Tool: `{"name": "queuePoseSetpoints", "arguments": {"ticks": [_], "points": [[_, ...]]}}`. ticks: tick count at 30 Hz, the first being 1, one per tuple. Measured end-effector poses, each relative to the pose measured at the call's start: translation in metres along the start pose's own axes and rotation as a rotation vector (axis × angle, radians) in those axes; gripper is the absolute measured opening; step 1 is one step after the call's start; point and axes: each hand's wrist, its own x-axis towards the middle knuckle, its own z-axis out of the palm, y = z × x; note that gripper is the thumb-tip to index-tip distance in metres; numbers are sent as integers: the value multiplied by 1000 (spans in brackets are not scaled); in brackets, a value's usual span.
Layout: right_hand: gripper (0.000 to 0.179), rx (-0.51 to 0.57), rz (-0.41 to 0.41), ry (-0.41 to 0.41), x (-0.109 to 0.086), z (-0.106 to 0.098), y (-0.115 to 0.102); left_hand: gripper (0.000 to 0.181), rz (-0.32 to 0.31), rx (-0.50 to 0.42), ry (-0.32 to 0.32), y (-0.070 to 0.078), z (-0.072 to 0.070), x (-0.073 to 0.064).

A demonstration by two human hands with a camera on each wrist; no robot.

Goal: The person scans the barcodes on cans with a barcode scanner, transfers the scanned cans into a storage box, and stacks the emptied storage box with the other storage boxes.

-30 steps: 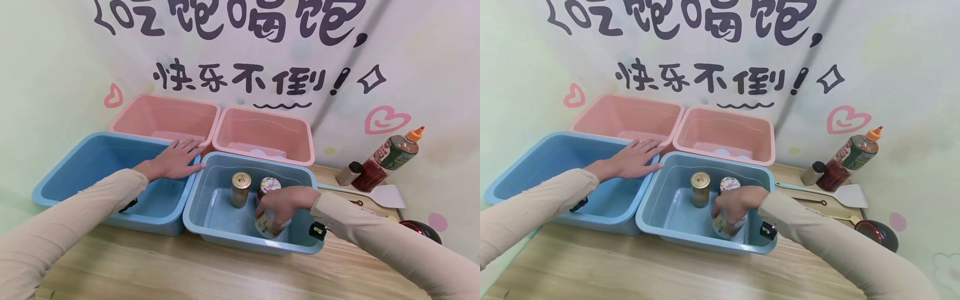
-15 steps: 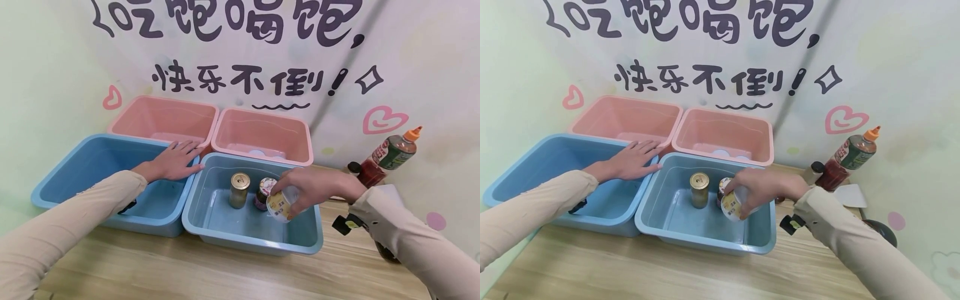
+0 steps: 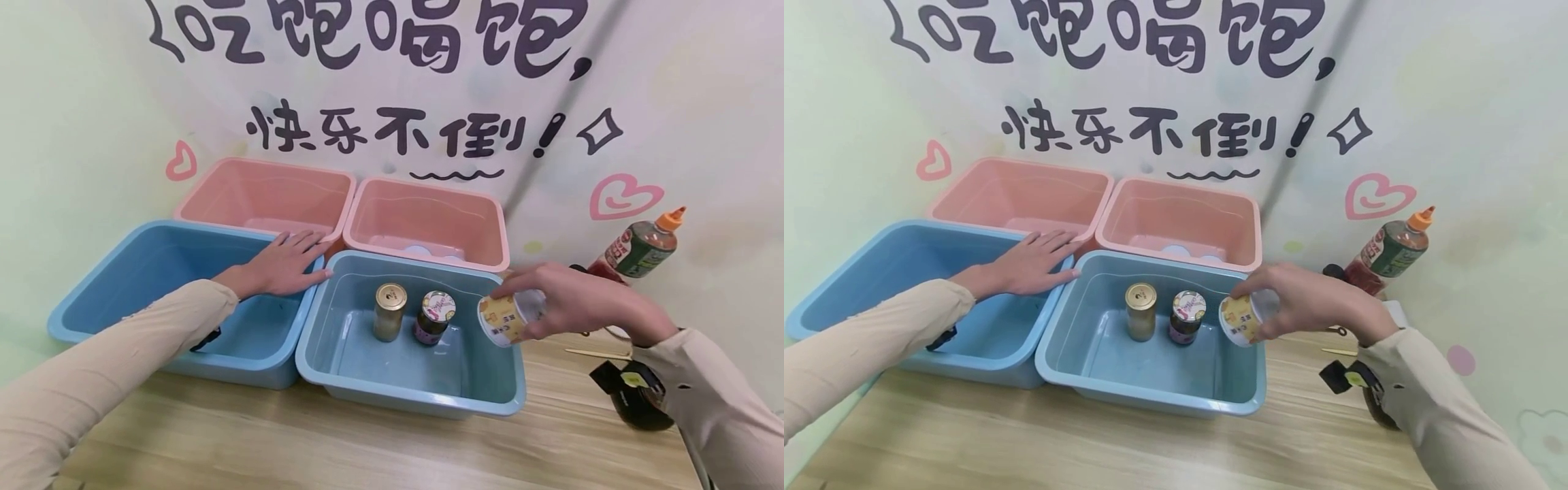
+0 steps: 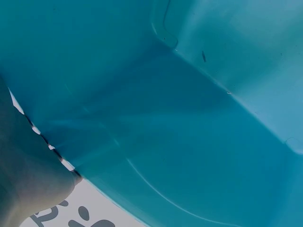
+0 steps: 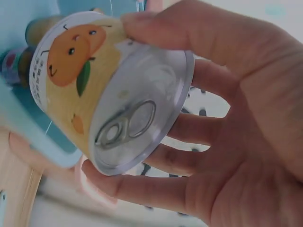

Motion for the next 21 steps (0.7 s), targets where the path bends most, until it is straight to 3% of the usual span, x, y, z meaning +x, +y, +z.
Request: {"name": "queuePoseSetpoints", "arguments": {"ticks": [9, 16, 21], "points": [[55, -120, 66, 149, -45, 8, 32, 74, -1, 0, -5, -1, 0, 0], [57, -67, 156, 151, -79, 24, 61, 74, 3, 0, -8, 0, -1, -1], [58, -107, 158, 219, -99, 44, 82, 74, 4, -2, -11, 1, -2, -1]]}}
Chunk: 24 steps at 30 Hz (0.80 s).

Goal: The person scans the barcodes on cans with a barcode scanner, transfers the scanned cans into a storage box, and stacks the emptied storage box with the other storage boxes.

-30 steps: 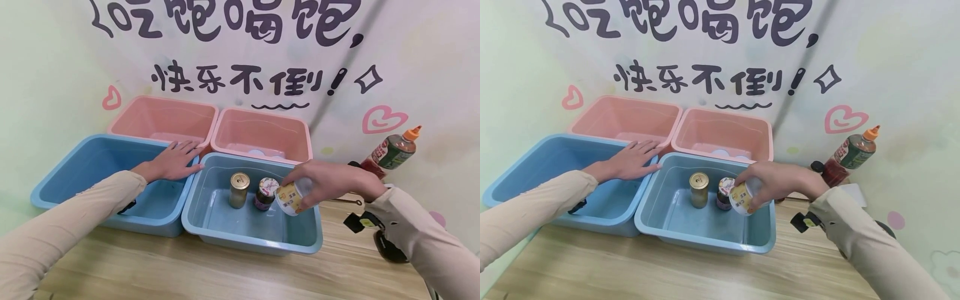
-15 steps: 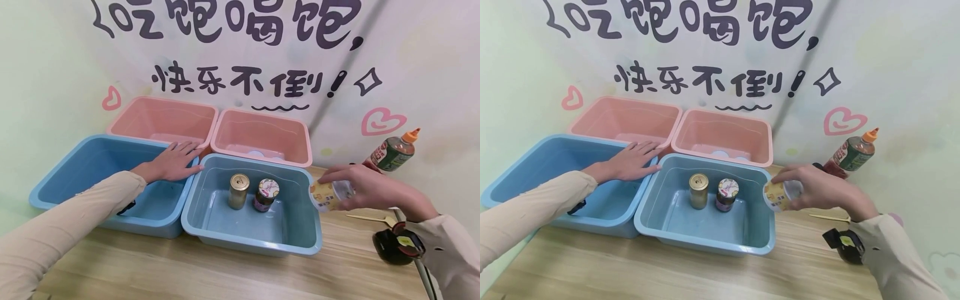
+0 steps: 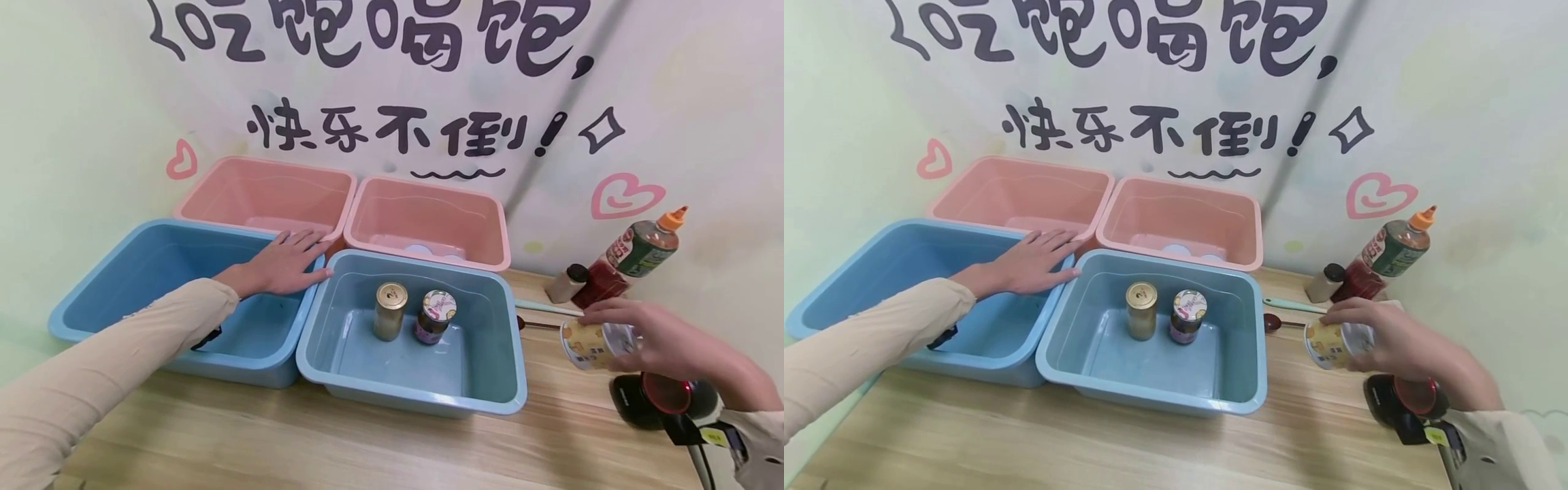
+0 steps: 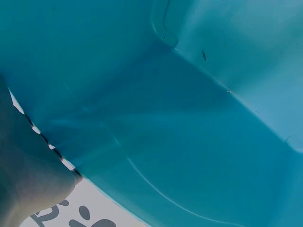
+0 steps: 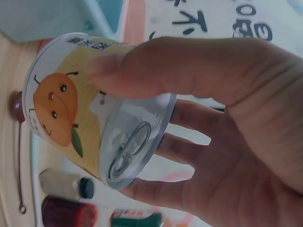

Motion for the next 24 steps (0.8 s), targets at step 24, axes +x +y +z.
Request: {"name": "queuePoseSetpoints", "arguments": {"ticks": [24], "points": [[70, 10, -22, 158, -50, 49, 38, 77, 6, -12, 4, -4, 1, 1]]}}
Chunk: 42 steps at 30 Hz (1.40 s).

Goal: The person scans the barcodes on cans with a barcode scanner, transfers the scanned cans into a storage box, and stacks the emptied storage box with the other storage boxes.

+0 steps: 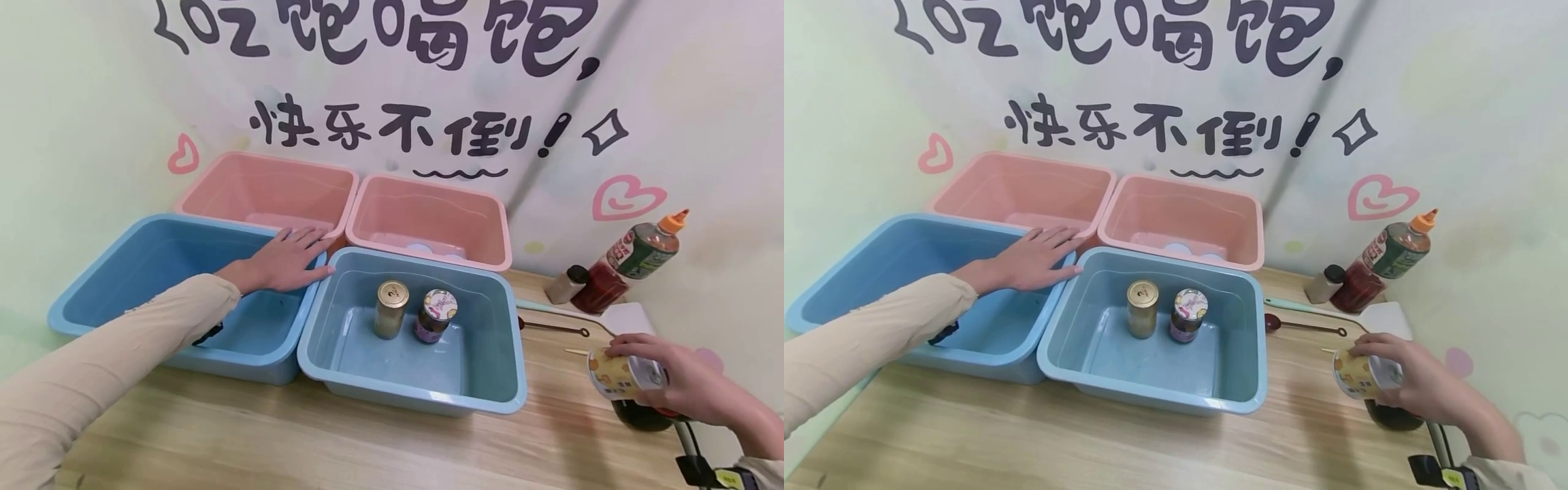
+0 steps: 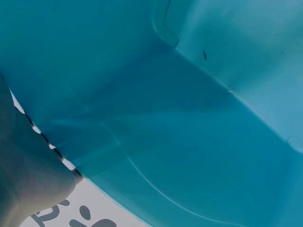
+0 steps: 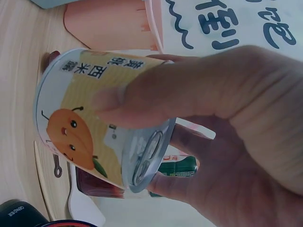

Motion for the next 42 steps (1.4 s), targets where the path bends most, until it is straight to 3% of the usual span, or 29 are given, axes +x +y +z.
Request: {"name": "queuePoseSetpoints", "arguments": {"ticks": [8, 16, 25, 31, 38, 42], "points": [[69, 24, -31, 26, 4, -2, -5, 76, 3, 12, -17, -1, 1, 0], [65, -11, -33, 39, 35, -30, -18, 76, -3, 7, -7, -2, 3, 0], [64, 22, -101, 19, 99, -62, -41, 75, -6, 18, -12, 0, -1, -1], [57, 134, -31, -100, 150, -75, -63, 76, -8, 28, -12, 0, -1, 0], [55, 170, 20, -179, 211, -72, -87, 76, -9, 24, -13, -1, 1, 0], [57, 180, -39, -196, 244, -60, -96, 77, 0, 12, 0, 1, 0, -1]]}}
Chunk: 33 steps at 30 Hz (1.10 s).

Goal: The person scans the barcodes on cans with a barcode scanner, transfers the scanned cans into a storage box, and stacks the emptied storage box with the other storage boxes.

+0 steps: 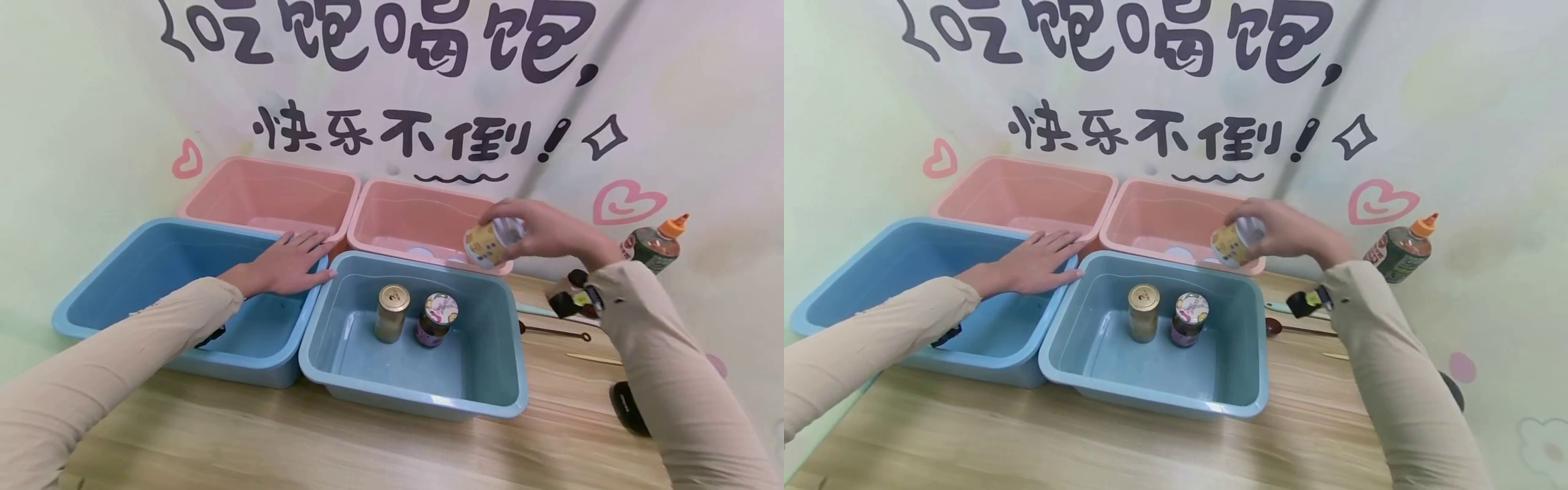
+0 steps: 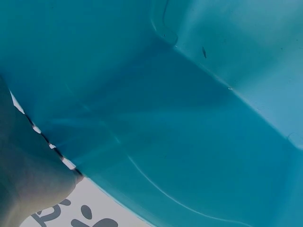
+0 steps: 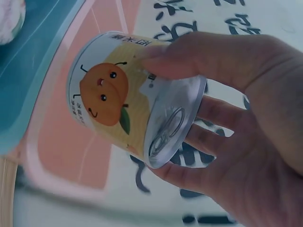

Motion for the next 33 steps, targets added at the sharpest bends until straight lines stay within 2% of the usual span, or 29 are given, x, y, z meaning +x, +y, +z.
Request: {"name": "queuePoseSetpoints", "arguments": {"ticks": [4, 13, 17, 22, 28, 33], "points": [[59, 14, -25, -23, 36, 10, -6, 77, 1, -1, 4, 1, 0, 0], [62, 185, 57, -66, 98, 41, -8, 76, -22, 4, -22, 1, -4, -1], [55, 280, 84, -78, 117, 57, -3, 77, -18, 7, -23, 1, -2, 0], [51, 366, 73, -106, 137, 75, -1, 78, -19, -5, -15, 0, -1, -1], [44, 357, 55, -134, 164, 98, -3, 79, -25, 5, -9, -1, 0, -1], [40, 357, 84, -167, 179, 114, -6, 78, -38, 1, -31, -1, 0, 1]]}}
